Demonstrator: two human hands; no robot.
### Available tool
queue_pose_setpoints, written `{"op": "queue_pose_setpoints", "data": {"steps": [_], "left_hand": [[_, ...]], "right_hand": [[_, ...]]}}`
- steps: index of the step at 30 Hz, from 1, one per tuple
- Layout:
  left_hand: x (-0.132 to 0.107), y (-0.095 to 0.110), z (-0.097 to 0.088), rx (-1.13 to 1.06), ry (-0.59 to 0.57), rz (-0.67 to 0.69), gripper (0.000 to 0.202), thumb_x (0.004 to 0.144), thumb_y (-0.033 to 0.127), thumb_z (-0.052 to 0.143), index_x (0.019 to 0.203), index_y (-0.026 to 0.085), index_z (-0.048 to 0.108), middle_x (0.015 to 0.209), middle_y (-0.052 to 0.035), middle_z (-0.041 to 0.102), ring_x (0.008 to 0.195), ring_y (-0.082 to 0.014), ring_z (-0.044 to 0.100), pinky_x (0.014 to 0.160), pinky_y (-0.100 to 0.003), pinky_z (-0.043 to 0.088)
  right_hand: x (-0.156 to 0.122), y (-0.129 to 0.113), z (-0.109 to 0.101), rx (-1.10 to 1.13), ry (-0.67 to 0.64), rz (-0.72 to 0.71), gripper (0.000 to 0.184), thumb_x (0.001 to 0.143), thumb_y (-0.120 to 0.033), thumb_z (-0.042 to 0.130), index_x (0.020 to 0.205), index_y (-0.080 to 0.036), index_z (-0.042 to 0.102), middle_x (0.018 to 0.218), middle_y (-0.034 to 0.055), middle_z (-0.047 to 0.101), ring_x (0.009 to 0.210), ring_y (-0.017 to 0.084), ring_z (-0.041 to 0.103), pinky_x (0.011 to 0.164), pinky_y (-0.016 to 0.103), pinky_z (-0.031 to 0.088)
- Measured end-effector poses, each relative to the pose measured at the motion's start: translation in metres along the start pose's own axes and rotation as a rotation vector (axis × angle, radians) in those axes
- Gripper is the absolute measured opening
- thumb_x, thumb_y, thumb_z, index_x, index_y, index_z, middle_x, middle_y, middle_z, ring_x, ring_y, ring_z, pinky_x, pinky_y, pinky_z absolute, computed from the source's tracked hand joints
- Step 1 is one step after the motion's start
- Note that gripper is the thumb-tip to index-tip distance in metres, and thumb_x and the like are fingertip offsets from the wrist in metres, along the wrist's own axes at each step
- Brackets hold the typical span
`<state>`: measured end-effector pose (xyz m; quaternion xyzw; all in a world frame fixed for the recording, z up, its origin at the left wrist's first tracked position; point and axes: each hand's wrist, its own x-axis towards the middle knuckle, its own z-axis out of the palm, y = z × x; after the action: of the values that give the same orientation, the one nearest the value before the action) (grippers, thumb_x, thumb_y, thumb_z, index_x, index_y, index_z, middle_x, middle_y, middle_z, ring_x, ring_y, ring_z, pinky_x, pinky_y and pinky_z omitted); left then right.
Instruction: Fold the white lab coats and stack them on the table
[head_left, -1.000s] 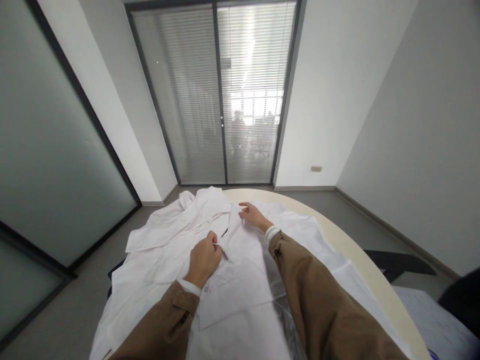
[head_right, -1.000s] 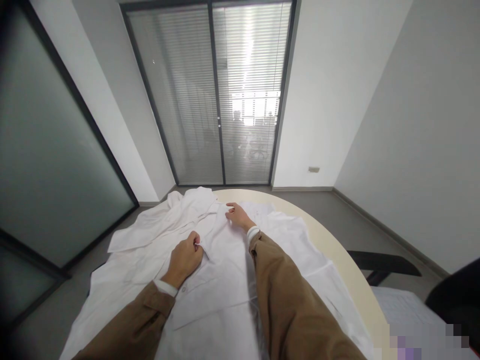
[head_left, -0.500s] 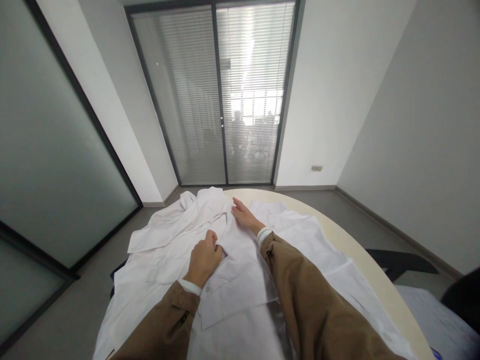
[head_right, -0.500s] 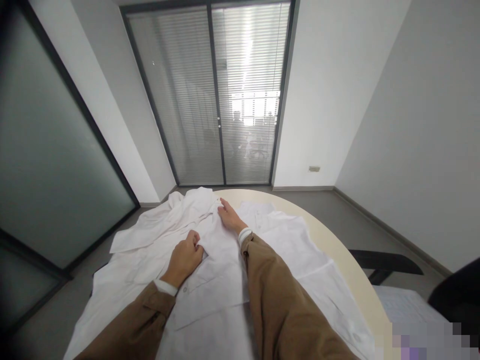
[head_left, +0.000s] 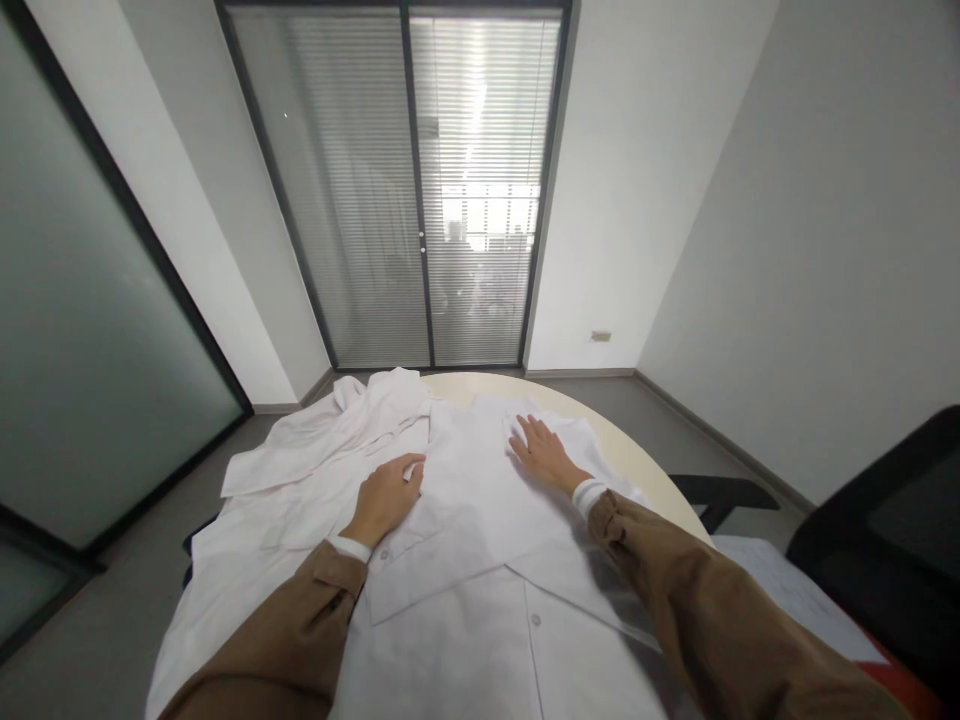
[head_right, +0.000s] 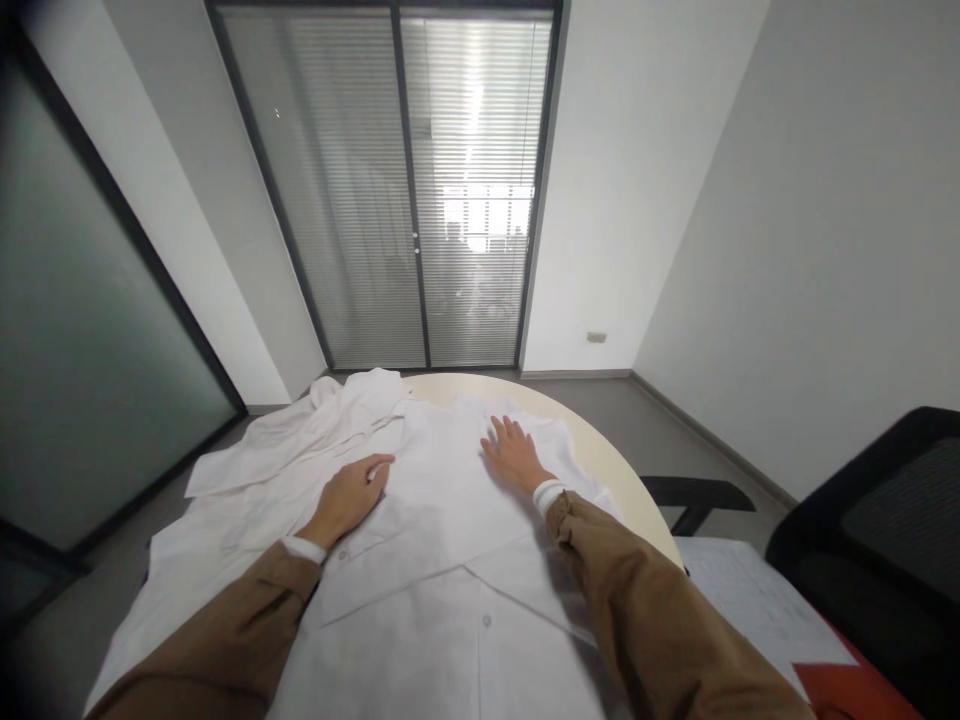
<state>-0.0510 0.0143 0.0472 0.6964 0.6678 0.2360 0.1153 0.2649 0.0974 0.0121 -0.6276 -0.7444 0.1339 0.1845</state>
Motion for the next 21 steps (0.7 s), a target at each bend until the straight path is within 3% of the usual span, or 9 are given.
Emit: {"op": "queue_pose_setpoints", "data": {"steps": [2,5,9,12,15,16,18,20,21], "left_hand": [[0.005,0.0,0.008,-0.017,0.027,-0.044,0.033,0.095,0.036,0.048,0.121,0.031,0.068,0.1,-0.0032,0.077,0.094,-0.025,0.07,0.083,-0.036,0.051],[0.018,0.0,0.021,-0.098,0.047,-0.068,0.032,0.09,0.022,0.051,0.118,0.022,0.068,0.114,-0.0073,0.074,0.106,-0.0216,0.068,0.091,-0.031,0.05],[0.033,0.012,0.033,-0.128,-0.007,-0.063,0.035,0.086,0.013,0.052,0.118,0.014,0.066,0.107,-0.0092,0.075,0.103,-0.0197,0.069,0.092,-0.028,0.05],[0.032,0.032,0.039,-0.083,0.047,-0.025,0.044,0.089,0.016,0.051,0.133,0.015,0.057,0.125,-0.0119,0.068,0.117,-0.024,0.063,0.102,-0.036,0.046],[0.022,0.048,0.043,0.05,0.076,0.255,0.05,0.095,0.026,0.049,0.145,0.019,0.047,0.155,-0.013,0.043,0.141,-0.0277,0.041,0.115,-0.043,0.034],[0.019,0.05,0.044,0.101,0.013,0.374,0.05,0.097,0.032,0.048,0.146,0.021,0.046,0.16,-0.0117,0.036,0.146,-0.0286,0.034,0.118,-0.046,0.029],[0.015,0.047,0.044,0.176,-0.224,0.54,0.053,0.1,0.042,0.045,0.15,0.025,0.043,0.163,-0.0092,0.029,0.15,-0.0296,0.026,0.121,-0.049,0.023],[0.017,0.035,0.041,0.223,-0.434,0.567,0.055,0.1,0.047,0.043,0.151,0.027,0.04,0.163,-0.0086,0.03,0.151,-0.0297,0.025,0.121,-0.05,0.021],[0.019,0.028,0.037,0.239,-0.478,0.549,0.056,0.1,0.047,0.043,0.151,0.027,0.04,0.163,-0.0088,0.031,0.151,-0.0293,0.025,0.121,-0.049,0.021]], "right_hand": [[-0.019,0.026,-0.007,-0.097,-0.06,0.09,0.074,0.099,-0.063,0.028,0.161,-0.023,0.016,0.169,0.0103,0.007,0.153,0.038,0.007,0.119,0.064,0.012],[-0.038,0.056,-0.015,-0.225,-0.11,0.192,0.078,0.097,-0.067,0.022,0.161,-0.024,0.016,0.169,0.0084,0.008,0.153,0.039,0.006,0.119,0.064,0.008],[-0.047,0.076,-0.031,-0.263,-0.129,0.347,0.081,0.094,-0.072,0.021,0.161,-0.027,0.021,0.169,0.007,0.009,0.152,0.044,0.004,0.118,0.065,0.008],[-0.055,0.083,-0.045,-0.235,-0.139,0.307,0.08,0.094,-0.072,0.021,0.16,-0.027,0.024,0.168,0.0071,0.011,0.152,0.045,0.006,0.117,0.067,0.009],[-0.068,0.093,-0.05,-0.224,-0.168,0.145,0.079,0.093,-0.075,0.022,0.159,-0.031,0.026,0.168,0.0056,0.014,0.153,0.041,0.007,0.118,0.067,0.009],[-0.073,0.096,-0.049,-0.226,-0.188,0.098,0.079,0.093,-0.076,0.023,0.159,-0.033,0.026,0.168,0.0042,0.013,0.153,0.04,0.006,0.119,0.065,0.009],[-0.081,0.103,-0.047,-0.235,-0.212,0.044,0.079,0.092,-0.077,0.023,0.159,-0.035,0.022,0.169,0.0011,0.011,0.153,0.038,0.004,0.121,0.061,0.008],[-0.086,0.108,-0.046,-0.251,-0.203,0.047,0.08,0.092,-0.076,0.023,0.16,-0.035,0.02,0.169,-0.0003,0.009,0.154,0.038,0.003,0.122,0.058,0.007],[-0.087,0.109,-0.046,-0.257,-0.198,0.053,0.08,0.092,-0.076,0.023,0.16,-0.034,0.02,0.169,-0.0004,0.009,0.154,0.037,0.003,0.123,0.057,0.007]]}}
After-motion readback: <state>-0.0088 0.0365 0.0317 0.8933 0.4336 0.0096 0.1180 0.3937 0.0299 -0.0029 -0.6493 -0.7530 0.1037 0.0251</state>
